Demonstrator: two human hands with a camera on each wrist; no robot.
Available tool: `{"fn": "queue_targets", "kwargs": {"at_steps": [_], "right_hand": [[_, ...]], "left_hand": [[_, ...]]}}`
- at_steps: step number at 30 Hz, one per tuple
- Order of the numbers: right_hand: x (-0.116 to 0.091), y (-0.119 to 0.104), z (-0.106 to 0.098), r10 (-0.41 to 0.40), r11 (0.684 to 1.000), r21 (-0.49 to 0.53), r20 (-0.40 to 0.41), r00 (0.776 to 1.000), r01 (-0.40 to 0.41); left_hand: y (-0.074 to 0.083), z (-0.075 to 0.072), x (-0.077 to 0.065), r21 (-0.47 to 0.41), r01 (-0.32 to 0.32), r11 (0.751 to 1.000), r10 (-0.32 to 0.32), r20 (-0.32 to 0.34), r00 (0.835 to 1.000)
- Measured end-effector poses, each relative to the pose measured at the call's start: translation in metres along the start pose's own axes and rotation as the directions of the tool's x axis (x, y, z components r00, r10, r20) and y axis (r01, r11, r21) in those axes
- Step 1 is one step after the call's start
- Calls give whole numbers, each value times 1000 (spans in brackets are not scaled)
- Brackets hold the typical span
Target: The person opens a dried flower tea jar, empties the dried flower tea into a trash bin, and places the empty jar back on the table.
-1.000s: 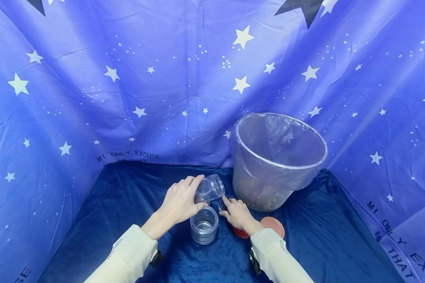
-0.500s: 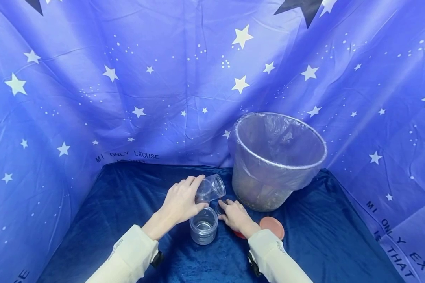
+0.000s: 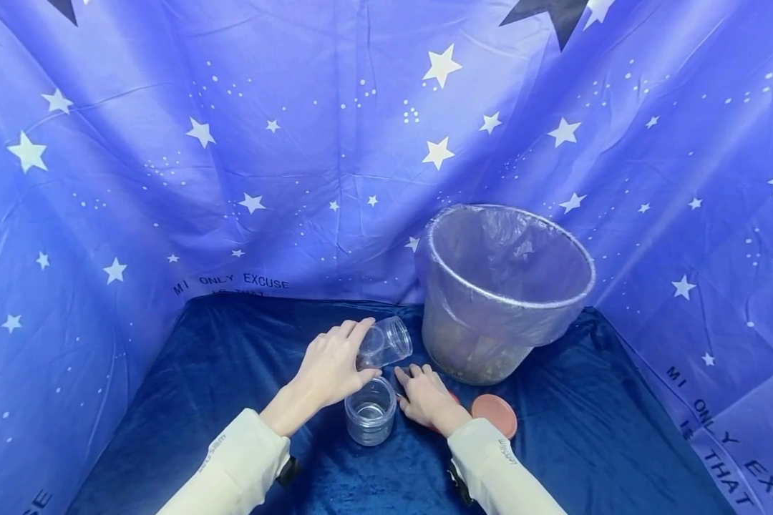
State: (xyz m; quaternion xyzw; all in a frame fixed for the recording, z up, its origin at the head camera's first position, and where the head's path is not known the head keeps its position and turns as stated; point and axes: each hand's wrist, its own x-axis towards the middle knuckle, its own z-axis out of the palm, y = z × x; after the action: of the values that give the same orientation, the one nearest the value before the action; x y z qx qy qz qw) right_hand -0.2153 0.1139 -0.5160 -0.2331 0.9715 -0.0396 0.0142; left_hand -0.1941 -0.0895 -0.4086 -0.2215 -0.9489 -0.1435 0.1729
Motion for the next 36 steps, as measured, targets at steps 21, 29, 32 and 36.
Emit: {"fn": "queue_targets", "kwargs": {"at_steps": [21, 29, 32, 36], "right_hand": [[0, 2, -1, -38, 998, -55, -30, 999, 36], [-4, 2, 5, -129, 959, -261, -58, 990, 110], [-4, 2, 6, -118, 960, -260, -34, 992, 105], [-3, 2, 6, -87, 972, -221, -13, 996, 82]], "left_hand": [[0, 0, 0, -11, 18, 1000, -18, 7, 1000], [0, 1, 2, -12, 3, 1000, -3, 0, 1000], [0, 0, 3, -13, 1, 1000, -1, 2, 1000], [0, 1, 3, -17, 2, 1000, -2, 2, 1000]]}}
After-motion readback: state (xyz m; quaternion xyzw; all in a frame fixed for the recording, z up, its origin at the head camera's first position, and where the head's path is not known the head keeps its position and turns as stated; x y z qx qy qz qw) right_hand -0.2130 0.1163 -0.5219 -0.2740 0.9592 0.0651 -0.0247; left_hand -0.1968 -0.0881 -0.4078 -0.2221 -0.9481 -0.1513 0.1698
